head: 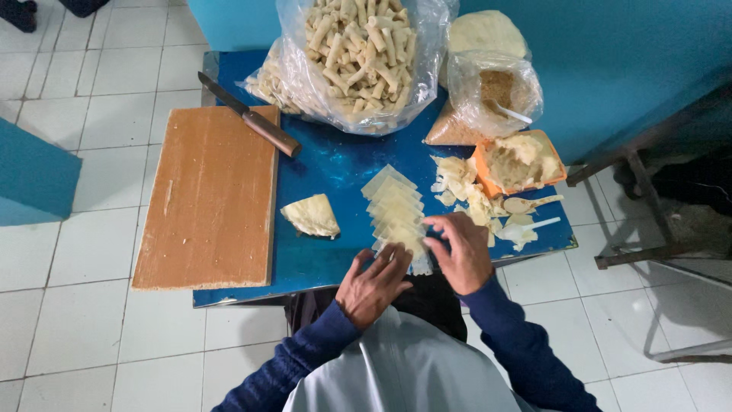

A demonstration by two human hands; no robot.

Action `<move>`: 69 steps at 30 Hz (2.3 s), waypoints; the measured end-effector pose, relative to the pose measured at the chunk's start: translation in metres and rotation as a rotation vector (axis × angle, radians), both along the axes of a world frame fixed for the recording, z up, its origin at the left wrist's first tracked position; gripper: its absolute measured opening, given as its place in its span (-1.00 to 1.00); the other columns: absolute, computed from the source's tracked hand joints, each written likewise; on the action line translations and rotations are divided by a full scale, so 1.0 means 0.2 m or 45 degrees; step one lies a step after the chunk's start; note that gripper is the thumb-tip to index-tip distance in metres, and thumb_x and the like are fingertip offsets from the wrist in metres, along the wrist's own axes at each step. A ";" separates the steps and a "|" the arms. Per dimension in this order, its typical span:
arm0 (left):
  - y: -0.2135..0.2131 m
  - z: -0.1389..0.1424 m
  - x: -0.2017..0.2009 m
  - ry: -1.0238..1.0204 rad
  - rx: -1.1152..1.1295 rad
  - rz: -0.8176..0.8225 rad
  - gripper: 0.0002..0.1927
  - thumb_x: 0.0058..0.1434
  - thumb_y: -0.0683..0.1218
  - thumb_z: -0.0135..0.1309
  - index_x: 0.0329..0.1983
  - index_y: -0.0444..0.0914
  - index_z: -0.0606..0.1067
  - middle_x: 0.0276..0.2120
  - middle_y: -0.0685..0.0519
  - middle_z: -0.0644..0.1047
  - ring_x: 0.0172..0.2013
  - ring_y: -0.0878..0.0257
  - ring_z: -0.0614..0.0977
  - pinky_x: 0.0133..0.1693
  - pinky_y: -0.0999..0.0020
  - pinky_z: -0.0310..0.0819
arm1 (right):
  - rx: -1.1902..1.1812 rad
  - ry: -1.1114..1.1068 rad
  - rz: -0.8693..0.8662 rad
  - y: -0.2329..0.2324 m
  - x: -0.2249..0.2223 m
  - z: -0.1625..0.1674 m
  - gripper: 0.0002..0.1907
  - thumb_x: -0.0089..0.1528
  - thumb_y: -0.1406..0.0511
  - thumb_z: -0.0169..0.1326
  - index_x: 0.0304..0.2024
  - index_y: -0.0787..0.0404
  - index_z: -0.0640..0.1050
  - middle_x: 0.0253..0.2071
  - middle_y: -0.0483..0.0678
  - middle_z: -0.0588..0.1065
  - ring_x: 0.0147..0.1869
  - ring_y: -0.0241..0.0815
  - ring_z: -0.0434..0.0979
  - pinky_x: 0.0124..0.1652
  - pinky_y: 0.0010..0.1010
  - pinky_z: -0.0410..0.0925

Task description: The person sits at a blue table folding thin square wrapper sheets into triangles. They use a spoon to scoop brown filling powder from a plastic bag onto a wrapper, fold the wrapper over the filling, press the edges, and place the folded piece in a growing stack on the table.

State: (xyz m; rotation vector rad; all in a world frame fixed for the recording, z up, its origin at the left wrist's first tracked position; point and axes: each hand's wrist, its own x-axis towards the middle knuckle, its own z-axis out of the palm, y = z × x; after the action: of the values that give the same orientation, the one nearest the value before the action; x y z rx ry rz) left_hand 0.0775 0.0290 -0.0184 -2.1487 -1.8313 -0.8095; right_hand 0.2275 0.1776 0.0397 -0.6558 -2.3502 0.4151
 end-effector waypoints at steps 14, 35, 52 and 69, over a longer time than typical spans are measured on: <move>0.01 -0.05 0.00 0.032 0.011 0.059 -0.38 0.30 0.08 0.11 0.39 -0.21 0.32 0.29 -0.01 0.37 0.32 0.16 0.38 0.29 -0.04 0.17 | 0.473 -0.608 -0.612 0.47 0.57 0.25 -0.53 0.13 0.14 0.39 0.11 -0.28 0.64 0.16 -0.15 0.31 0.22 0.07 0.24 0.08 0.15 0.14; 0.00 -0.02 0.02 0.006 -0.010 0.030 -0.38 0.30 0.09 0.11 0.37 -0.23 0.33 0.29 -0.03 0.37 0.32 0.13 0.36 0.32 -0.10 0.13 | 0.447 -0.458 -0.568 0.66 0.41 0.06 -0.69 -0.01 0.26 0.48 -0.23 -0.01 0.67 0.10 -0.13 0.28 0.28 0.08 0.17 0.14 0.15 0.08; 0.00 -0.03 -0.02 -0.044 0.080 -0.007 -0.37 0.31 0.05 0.16 0.37 -0.32 0.36 0.31 -0.11 0.40 0.33 0.07 0.43 0.36 0.06 0.18 | 0.273 -0.106 -0.362 0.54 0.39 0.08 -0.61 0.05 0.53 0.21 -0.11 0.06 0.60 0.11 0.03 0.24 0.19 0.03 0.23 0.18 -0.15 0.15; 0.00 -0.04 -0.03 -0.139 0.007 0.191 -0.41 0.27 0.10 0.13 0.23 -0.35 0.38 0.38 -0.17 0.31 0.43 0.03 0.28 0.33 -0.07 0.12 | 0.911 -0.618 0.002 0.04 0.01 -0.17 -0.33 0.19 0.38 0.03 0.35 -0.25 0.43 0.10 -0.21 0.30 0.08 -0.12 0.27 0.01 0.02 0.11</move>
State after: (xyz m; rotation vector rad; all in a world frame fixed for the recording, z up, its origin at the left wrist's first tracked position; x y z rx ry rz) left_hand 0.0723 0.0281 -0.0257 -1.9707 -2.0125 -0.9118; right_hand 0.2295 0.1854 0.0067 -0.4272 -2.6864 -0.6412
